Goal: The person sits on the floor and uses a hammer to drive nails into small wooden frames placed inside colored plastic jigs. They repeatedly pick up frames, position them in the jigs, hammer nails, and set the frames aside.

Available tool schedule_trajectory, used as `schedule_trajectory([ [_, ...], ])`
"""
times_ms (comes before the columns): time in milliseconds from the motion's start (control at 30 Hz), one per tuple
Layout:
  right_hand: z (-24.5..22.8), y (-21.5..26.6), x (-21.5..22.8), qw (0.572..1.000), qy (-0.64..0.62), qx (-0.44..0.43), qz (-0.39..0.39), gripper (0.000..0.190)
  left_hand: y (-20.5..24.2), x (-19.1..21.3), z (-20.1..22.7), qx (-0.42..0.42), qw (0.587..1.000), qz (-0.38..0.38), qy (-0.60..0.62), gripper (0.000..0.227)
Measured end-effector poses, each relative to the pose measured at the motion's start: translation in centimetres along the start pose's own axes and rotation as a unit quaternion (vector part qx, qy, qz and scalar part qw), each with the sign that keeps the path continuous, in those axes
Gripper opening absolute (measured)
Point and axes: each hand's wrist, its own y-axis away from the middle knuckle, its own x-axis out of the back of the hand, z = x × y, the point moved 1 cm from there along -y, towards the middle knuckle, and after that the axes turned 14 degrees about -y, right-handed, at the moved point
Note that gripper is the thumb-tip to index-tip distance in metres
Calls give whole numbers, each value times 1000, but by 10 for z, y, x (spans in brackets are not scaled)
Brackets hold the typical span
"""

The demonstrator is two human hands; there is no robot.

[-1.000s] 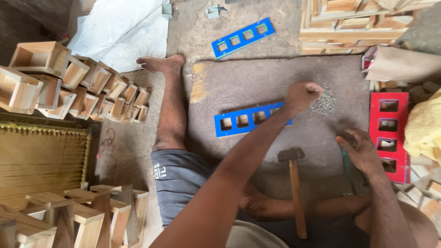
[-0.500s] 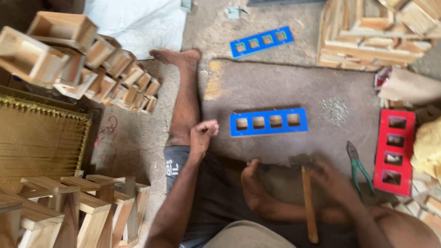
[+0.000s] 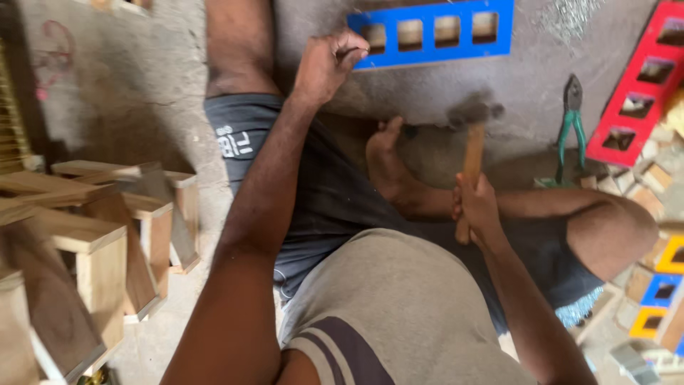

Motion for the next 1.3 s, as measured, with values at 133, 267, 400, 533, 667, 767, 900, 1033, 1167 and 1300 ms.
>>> schedule_trajectory([
  [133,-17,12,-23,993,106,33,-35,23,8,-21,-6,-129,983,55,-120,14],
  [267,-30,1,-44,980,160,80,-82,27,4,-32,-23,-134,987,18,-89,17],
  [400,-48,-4,-61,964,206,135,-102,30,1,-31,-33,-95,991,-17,-88,16],
  [533,-63,-1,-72,950,193,209,-127,29,4,-35,-32,-90,990,-20,-105,13],
  [667,-70,-10,-83,930,205,275,-133,30,4,-36,-34,-91,990,-15,-110,11],
  [767,-76,-23,-92,890,261,344,-146,29,3,-36,-34,-72,993,-27,-94,11],
  [900,-83,-34,-96,878,346,297,-145,31,4,-35,-25,-81,990,-34,-109,12],
  [1033,-88,-20,-88,888,312,313,-123,29,2,-18,-16,-152,981,-28,-119,34],
  [1167,-83,9,-67,901,201,368,-114,32,-3,-15,-15,-173,934,-4,-311,76],
  [1300,-82,7,-69,817,251,507,-116,26,-8,-25,-21,-86,937,-79,-329,62],
])
